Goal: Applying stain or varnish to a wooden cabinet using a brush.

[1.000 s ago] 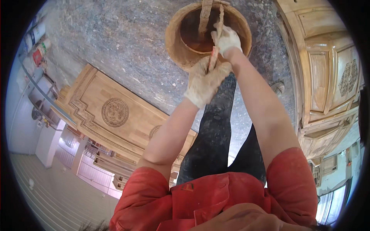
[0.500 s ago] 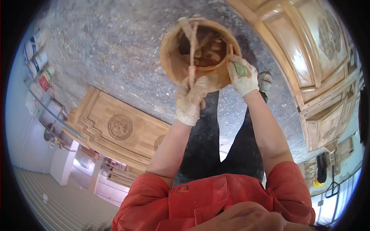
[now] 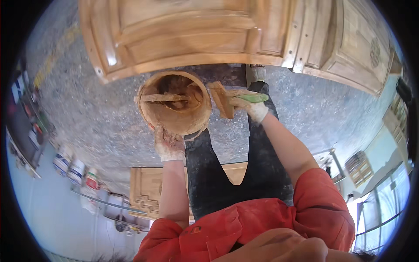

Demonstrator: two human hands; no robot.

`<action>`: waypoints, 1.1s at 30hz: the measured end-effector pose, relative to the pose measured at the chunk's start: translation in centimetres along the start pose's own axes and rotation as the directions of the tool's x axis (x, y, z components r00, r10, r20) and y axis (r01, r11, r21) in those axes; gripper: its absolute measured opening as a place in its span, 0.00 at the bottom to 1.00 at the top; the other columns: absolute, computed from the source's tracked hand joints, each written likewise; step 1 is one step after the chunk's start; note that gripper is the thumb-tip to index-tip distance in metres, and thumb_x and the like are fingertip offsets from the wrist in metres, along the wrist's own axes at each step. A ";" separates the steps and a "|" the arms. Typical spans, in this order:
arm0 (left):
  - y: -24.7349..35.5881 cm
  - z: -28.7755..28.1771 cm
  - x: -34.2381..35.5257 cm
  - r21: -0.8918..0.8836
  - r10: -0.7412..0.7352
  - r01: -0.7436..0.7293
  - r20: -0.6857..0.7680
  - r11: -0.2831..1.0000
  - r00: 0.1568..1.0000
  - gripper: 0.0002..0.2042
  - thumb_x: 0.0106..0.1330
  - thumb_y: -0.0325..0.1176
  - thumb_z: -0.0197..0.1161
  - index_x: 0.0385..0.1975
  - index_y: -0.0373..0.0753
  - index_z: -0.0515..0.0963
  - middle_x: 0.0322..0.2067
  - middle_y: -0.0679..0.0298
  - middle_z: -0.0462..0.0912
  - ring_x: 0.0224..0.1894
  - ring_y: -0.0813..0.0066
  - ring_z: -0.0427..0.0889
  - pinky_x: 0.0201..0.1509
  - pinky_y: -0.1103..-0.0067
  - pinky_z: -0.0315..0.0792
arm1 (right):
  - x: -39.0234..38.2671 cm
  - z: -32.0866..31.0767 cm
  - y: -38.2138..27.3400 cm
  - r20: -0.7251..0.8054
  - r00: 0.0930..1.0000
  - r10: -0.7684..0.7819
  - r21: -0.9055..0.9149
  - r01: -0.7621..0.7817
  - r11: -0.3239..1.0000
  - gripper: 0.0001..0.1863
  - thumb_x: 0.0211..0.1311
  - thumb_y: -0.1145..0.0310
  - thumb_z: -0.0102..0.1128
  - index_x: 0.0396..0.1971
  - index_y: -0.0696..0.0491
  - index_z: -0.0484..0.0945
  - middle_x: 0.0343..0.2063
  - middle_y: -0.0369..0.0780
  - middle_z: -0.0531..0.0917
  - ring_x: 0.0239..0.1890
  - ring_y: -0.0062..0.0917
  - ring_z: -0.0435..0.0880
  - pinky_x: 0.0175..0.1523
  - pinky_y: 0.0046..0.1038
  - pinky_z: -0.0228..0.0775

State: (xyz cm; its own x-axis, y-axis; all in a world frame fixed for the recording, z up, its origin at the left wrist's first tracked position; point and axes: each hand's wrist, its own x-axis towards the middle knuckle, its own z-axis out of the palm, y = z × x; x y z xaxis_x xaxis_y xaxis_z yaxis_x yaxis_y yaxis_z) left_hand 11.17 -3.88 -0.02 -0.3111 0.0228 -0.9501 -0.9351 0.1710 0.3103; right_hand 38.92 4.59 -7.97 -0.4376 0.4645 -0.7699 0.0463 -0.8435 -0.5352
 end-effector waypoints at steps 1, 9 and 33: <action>-0.8 -0.2 0.3 0.026 0.009 -0.009 0.010 1.000 1.000 0.04 0.63 0.37 0.60 0.34 0.47 0.78 0.15 0.73 0.72 0.11 0.83 0.64 0.18 0.82 0.64 | -0.7 -2.3 -0.4 0.059 0.998 0.026 0.107 -0.032 0.994 0.15 0.56 0.75 0.58 0.45 0.61 0.78 0.42 0.41 0.82 0.38 0.24 0.80 0.41 0.21 0.73; -7.1 0.9 4.1 0.084 -0.003 0.003 -0.003 0.996 1.000 0.10 0.64 0.45 0.60 0.27 0.49 0.74 0.09 0.75 0.63 0.08 0.80 0.58 0.20 0.79 0.66 | -5.1 -18.3 -11.2 -0.181 0.931 -0.317 -0.083 0.307 0.948 0.15 0.52 0.79 0.57 0.42 0.61 0.77 0.37 0.37 0.79 0.34 0.22 0.76 0.44 0.21 0.70; -18.4 3.5 6.4 0.182 0.174 -0.159 -0.069 0.970 0.982 0.19 0.66 0.57 0.51 0.30 0.45 0.72 0.08 0.73 0.59 0.10 0.80 0.57 0.20 0.79 0.63 | 22.4 -30.4 -50.5 0.161 0.408 -0.899 -0.980 0.172 -0.098 0.10 0.55 0.75 0.58 0.39 0.58 0.80 0.37 0.40 0.83 0.38 0.26 0.79 0.46 0.26 0.70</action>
State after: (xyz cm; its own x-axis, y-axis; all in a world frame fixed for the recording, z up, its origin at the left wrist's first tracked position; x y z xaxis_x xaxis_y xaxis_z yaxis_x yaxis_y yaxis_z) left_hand 26.99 -3.47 -11.90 -0.4801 -0.0154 -0.8771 -0.8271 0.3412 0.4467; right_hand 54.11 65.82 -8.74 -0.3651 0.9039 0.2231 0.8006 0.4271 -0.4202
